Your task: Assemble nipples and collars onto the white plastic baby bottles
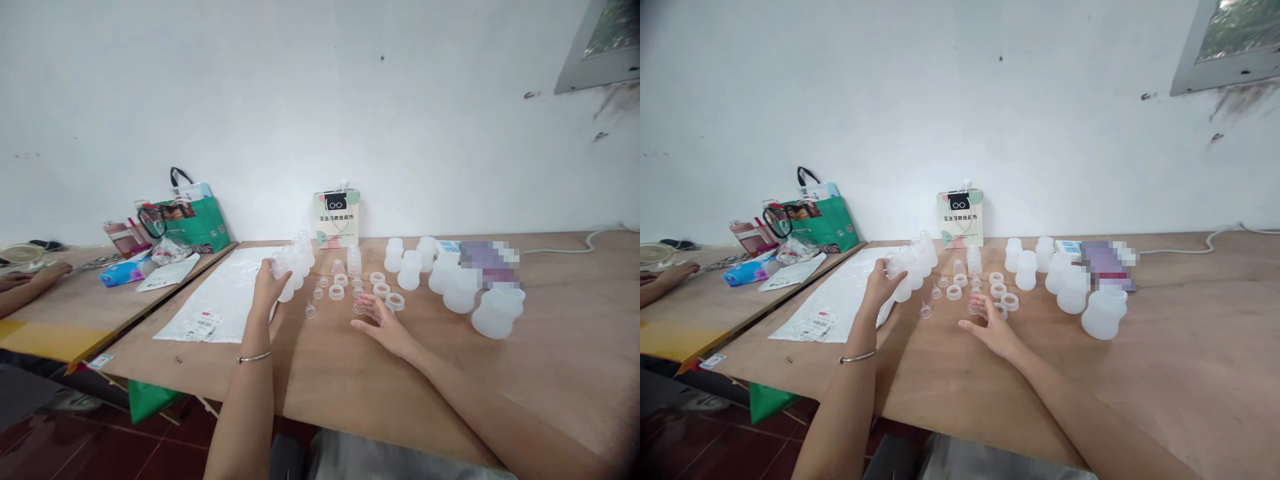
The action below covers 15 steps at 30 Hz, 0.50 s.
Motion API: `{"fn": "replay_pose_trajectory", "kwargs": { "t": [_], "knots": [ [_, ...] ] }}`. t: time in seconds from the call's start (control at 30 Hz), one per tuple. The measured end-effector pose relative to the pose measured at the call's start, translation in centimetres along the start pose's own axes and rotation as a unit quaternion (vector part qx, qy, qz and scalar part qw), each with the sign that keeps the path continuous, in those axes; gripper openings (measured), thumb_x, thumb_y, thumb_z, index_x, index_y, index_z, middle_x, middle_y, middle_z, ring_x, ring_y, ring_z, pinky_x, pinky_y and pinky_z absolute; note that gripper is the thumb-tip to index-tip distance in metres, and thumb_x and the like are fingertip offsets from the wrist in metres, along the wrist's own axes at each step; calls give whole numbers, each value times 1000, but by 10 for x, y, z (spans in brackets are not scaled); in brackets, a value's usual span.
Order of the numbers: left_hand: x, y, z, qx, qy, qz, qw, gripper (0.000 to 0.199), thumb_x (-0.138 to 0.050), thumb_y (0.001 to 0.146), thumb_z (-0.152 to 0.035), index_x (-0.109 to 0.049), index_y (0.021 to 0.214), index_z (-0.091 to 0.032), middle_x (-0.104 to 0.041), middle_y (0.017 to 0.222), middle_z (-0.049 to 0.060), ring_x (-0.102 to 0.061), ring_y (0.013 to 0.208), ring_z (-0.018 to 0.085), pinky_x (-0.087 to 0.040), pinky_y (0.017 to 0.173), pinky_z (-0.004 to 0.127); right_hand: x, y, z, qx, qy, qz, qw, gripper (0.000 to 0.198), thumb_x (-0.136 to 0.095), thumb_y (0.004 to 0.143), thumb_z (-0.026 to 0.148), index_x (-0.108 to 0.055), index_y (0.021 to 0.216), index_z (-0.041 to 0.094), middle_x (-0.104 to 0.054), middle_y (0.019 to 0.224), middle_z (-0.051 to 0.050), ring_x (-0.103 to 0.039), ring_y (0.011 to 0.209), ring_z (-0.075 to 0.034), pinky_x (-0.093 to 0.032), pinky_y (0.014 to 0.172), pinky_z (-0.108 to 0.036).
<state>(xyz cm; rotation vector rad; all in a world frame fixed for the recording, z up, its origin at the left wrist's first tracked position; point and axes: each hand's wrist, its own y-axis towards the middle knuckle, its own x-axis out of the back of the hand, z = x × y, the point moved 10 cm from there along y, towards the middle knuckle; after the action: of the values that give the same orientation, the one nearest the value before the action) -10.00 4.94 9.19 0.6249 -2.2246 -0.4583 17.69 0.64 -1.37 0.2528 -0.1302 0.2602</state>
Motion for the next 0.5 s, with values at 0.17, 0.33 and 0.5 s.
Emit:
{"fn": "replay_pose_trajectory", "kwargs": {
  "t": [0.17, 0.33, 0.5],
  "knots": [
    [-11, -2, 2, -12, 43, 16, 999, 46, -65, 65, -36, -42, 101, -18, -58, 103, 11, -56, 96, 24, -44, 80, 35, 1, -1, 3, 7, 5, -7, 1000, 58, -68, 67, 41, -40, 116, 26, -46, 126, -9, -42, 121, -21, -30, 104, -45],
    [-16, -1, 11, 13, 37, 29, 999, 54, -67, 65, -35, -39, 108, -17, -59, 103, 11, -57, 95, 24, -44, 78, 34, 2, 0, -2, 2, 6, -9, 1000, 57, -68, 67, 41, -41, 115, 27, -47, 126, -8, -43, 120, -21, -31, 104, -45],
    [6, -6, -9, -30, 24, -60, 997, 80, -71, 59, -41, -31, 123, -15, -54, 112, 15, -53, 103, 27, -41, 85, 39, 4, -1, 9, 8, 40, -32, 999, 46, -68, 68, 40, -47, 106, 26, -52, 119, -7, -47, 116, -20, -34, 101, -42]
  ]
}}
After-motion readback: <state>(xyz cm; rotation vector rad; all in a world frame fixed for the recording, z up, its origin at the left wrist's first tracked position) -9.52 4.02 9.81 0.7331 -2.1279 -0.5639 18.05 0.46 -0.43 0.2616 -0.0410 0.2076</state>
